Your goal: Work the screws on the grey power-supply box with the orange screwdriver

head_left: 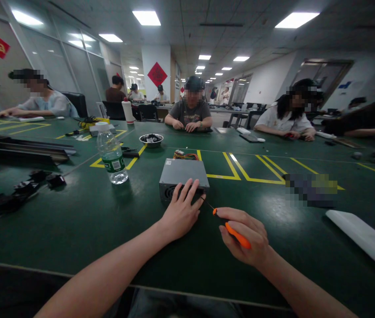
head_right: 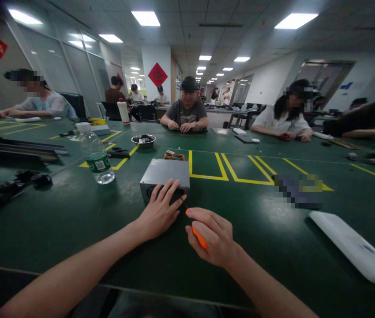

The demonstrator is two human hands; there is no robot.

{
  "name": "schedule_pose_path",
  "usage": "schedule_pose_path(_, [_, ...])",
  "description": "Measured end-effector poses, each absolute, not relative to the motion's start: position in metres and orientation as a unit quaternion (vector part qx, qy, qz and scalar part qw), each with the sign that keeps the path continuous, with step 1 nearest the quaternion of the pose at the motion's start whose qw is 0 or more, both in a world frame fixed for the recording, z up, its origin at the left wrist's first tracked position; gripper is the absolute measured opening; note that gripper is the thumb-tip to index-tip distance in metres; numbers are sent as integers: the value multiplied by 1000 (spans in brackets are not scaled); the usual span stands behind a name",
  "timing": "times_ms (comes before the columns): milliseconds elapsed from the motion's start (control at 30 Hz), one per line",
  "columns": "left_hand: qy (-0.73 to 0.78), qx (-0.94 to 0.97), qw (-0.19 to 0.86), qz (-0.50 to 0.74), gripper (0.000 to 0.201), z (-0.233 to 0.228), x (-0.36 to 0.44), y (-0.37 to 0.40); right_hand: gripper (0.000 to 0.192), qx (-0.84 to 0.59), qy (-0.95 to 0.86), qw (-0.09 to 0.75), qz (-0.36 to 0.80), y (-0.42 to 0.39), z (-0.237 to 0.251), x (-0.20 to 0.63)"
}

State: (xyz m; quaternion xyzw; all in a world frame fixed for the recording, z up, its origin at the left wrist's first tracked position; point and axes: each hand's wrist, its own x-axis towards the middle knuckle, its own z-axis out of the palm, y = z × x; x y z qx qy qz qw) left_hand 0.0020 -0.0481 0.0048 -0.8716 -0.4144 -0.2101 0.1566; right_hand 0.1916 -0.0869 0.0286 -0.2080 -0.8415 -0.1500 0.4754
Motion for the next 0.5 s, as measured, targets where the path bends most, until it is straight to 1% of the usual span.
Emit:
schedule_pose_path(200, [-402,-884,101,-216,41,12,-6,-51,12,-200,-848,463,-162,-86,27,191])
schedule_pose_path(367, [-398,-885,87,-228,42,12,-7,-51,12,-204,-849,459,-167,-85,26,191])
schedule_pose_path(500, [-399,-884,82,-228,38,14,-8,-52,12,-200,-852,449,-179,-83,24,188])
